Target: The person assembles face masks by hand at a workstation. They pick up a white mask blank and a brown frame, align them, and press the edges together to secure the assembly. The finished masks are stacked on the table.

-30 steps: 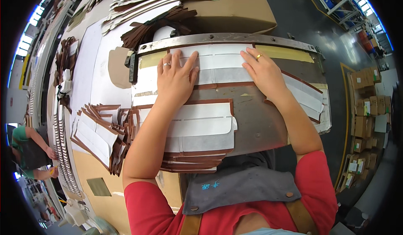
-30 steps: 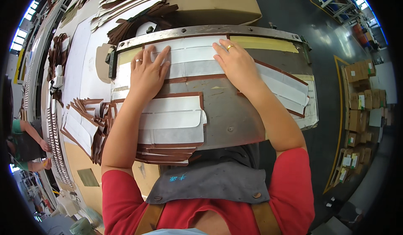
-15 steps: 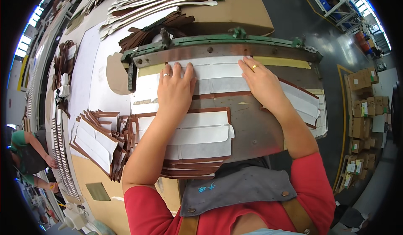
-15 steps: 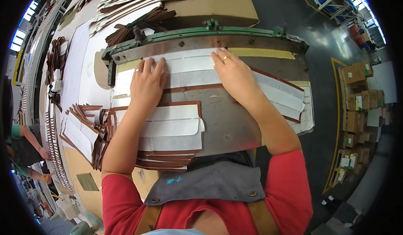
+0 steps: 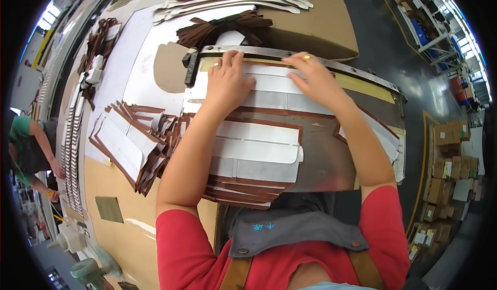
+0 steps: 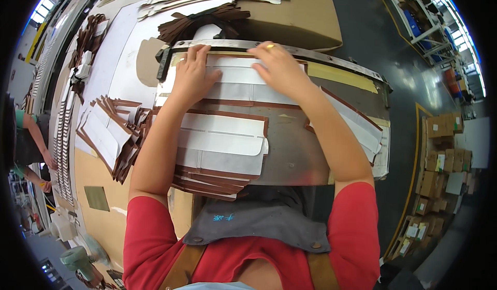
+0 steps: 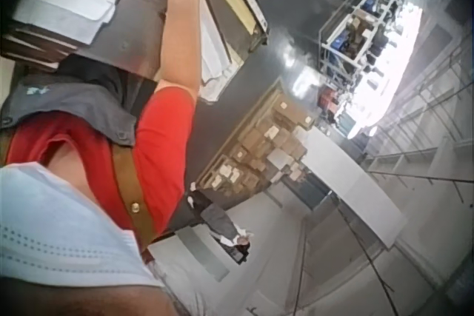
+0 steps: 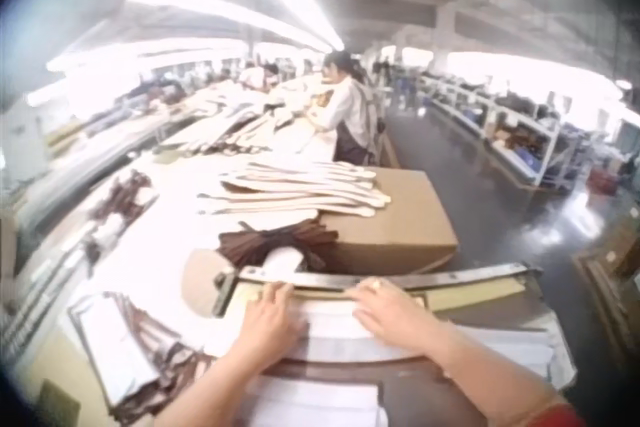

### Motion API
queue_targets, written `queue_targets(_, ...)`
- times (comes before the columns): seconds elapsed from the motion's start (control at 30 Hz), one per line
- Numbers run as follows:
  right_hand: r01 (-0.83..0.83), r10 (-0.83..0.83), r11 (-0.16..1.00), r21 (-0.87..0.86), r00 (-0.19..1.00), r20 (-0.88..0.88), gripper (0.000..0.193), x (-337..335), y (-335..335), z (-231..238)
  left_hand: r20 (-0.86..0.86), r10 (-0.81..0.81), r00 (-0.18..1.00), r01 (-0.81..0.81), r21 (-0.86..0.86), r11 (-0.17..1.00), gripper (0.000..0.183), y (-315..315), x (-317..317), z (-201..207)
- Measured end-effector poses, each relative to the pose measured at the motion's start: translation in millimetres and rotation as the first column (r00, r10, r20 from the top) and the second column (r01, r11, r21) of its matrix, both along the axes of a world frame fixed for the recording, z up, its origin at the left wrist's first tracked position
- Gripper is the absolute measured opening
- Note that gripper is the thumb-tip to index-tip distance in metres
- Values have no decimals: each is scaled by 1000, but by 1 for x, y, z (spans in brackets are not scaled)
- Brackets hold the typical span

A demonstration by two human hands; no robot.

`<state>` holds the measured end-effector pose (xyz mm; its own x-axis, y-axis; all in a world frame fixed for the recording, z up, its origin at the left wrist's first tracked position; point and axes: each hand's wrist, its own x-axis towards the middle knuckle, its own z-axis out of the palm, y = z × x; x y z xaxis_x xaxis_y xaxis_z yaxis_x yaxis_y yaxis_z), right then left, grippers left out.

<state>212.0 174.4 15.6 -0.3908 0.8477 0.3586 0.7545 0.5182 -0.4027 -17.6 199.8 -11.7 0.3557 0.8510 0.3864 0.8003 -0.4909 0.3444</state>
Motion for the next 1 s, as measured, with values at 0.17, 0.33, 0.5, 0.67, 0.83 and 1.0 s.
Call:
queue_targets(0.17,-158,159,986,53,987,-23,23,-47,37,-19,-218,-2,976,-14,-69,998,41,-5,0,8)
queue_targets(0.33,-87,67,991,98,978,197,18,-24,21,-12,-325,34,945,-32,13,999,31,-11,4,9)
queue_targets(0.5,109,-108,994,-2,986,126,23,53,-14,-3,-313,52,948,-24,93,995,29,-14,9,4)
queue_targets(0.67,224,-222,973,-48,974,40,30,71,-36,-14,-315,52,948,-28,80,996,30,-14,9,4)
queue_targets(0.83,279,-322,935,-220,927,-191,30,75,-47,-19,-259,56,964,-54,16,998,35,-12,10,3)
queue_targets(1.0,245,-342,918,-312,888,-308,28,79,-26,-4,-94,60,994,-61,-14,998,49,-4,6,-7)
